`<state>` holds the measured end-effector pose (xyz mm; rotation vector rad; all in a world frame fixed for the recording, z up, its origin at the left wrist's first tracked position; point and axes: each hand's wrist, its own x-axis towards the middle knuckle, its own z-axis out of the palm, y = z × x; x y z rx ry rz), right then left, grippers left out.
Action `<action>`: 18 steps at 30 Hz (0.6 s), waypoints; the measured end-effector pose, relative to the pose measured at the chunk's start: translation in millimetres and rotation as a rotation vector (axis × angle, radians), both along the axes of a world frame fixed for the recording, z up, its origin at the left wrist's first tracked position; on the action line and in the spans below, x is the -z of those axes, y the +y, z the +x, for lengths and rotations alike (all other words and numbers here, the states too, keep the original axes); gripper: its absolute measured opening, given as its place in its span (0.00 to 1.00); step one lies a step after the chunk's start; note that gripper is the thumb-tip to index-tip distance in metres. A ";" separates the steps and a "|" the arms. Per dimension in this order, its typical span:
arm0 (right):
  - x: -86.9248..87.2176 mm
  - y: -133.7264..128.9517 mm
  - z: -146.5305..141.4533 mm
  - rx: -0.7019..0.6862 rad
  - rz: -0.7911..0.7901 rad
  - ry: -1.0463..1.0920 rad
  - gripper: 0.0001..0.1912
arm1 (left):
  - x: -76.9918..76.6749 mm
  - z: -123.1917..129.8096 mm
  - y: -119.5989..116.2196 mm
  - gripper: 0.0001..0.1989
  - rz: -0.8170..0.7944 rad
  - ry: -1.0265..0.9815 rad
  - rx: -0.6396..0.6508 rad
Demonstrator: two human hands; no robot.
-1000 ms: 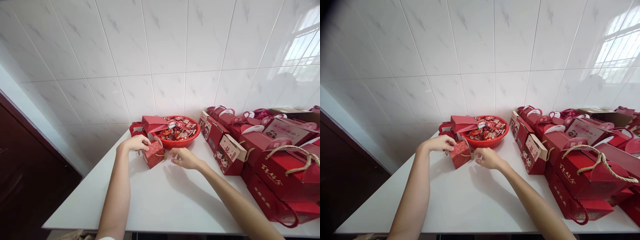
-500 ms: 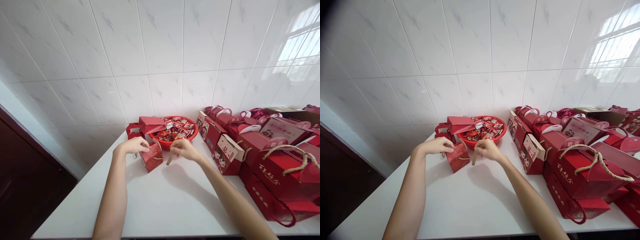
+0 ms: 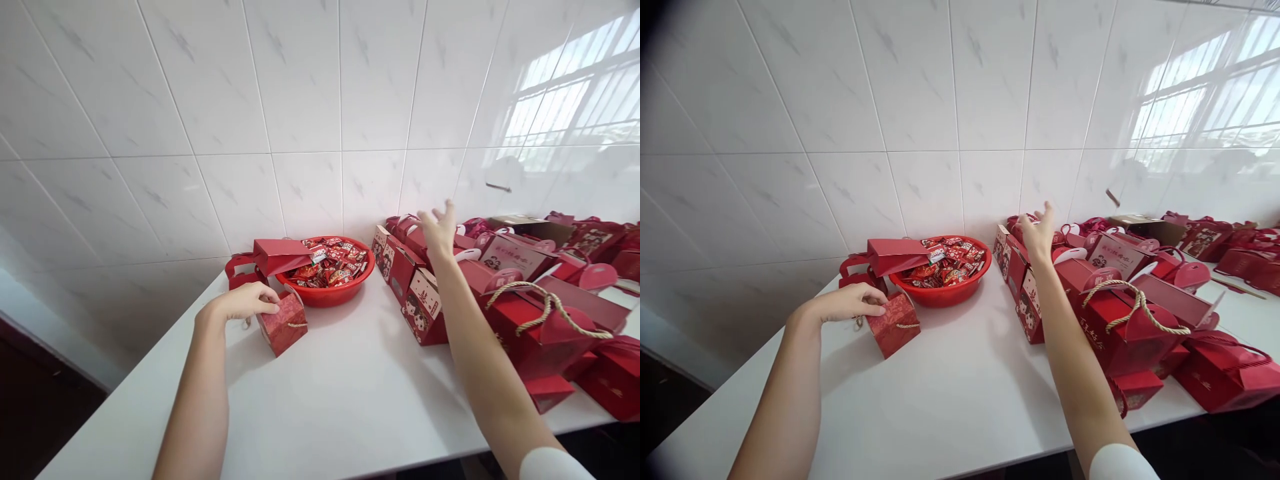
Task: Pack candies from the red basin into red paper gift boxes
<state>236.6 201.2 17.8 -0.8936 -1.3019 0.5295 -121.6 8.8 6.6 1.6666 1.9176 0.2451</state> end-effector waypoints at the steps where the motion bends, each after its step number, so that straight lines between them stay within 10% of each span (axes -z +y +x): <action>1: 6.1 -3.5 -6.9 -0.025 -0.035 0.004 0.43 | 1.3 -0.2 1.2 0.16 -0.006 -0.009 0.007; 13: 41.5 -75.1 -107.0 -0.956 -0.003 -0.660 0.17 | -4.4 47.1 -1.1 0.15 0.128 0.039 0.273; 18: 53.2 -79.4 -117.0 -1.047 0.028 -0.848 0.18 | -0.5 52.7 2.8 0.16 0.180 0.067 0.261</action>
